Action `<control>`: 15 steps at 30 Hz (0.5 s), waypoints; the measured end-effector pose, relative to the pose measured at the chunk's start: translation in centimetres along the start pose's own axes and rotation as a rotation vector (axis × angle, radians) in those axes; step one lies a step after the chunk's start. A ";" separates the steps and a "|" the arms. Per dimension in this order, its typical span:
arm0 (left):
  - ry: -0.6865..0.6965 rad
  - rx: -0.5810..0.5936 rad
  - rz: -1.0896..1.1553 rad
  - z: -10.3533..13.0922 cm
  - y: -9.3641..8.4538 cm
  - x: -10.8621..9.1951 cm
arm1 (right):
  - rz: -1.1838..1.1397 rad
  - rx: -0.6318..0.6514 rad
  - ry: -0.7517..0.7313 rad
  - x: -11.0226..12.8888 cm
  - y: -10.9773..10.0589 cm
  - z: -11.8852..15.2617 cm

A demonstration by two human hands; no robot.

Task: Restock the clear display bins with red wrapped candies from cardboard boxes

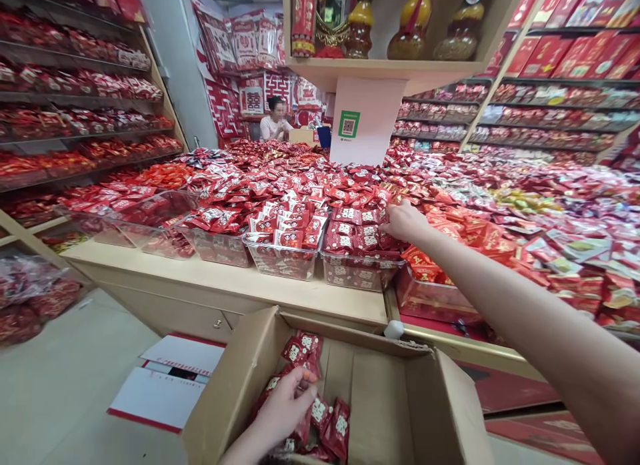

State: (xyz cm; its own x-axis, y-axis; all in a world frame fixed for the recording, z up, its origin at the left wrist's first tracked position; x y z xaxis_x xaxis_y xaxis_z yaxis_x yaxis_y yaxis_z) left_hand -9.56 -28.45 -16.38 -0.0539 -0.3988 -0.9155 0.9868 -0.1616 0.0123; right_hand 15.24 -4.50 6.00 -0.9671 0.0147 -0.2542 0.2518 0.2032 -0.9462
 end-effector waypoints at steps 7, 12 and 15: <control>0.060 0.047 -0.761 -1.4 -2.0 0.3 | -0.269 -0.260 -0.153 3.5 -1.7 7.4; -0.185 0.165 -0.942 -1.5 -2.0 2.2 | -0.511 0.356 -0.619 12.7 9.5 20.8; -0.148 0.125 -0.971 -1.6 -2.0 2.5 | -0.444 0.665 -0.592 16.3 16.7 26.3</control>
State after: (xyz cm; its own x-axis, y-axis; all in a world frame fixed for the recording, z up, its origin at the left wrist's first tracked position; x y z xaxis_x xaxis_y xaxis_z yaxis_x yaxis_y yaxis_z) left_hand -11.42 -27.67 -19.35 -0.8582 -0.1501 -0.4910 0.4810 -0.5692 -0.6668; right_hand 4.70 -26.65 -19.19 -0.8496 -0.4574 0.2627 0.0167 -0.5211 -0.8533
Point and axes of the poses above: each hand's wrist, its own z-axis away from the middle knuckle, its own y-axis out of the palm, x = y × z, the point moved 4 cm from there along -z, towards the middle knuckle, and after that the axes turned 14 degrees about z, right-handed, at the moved point
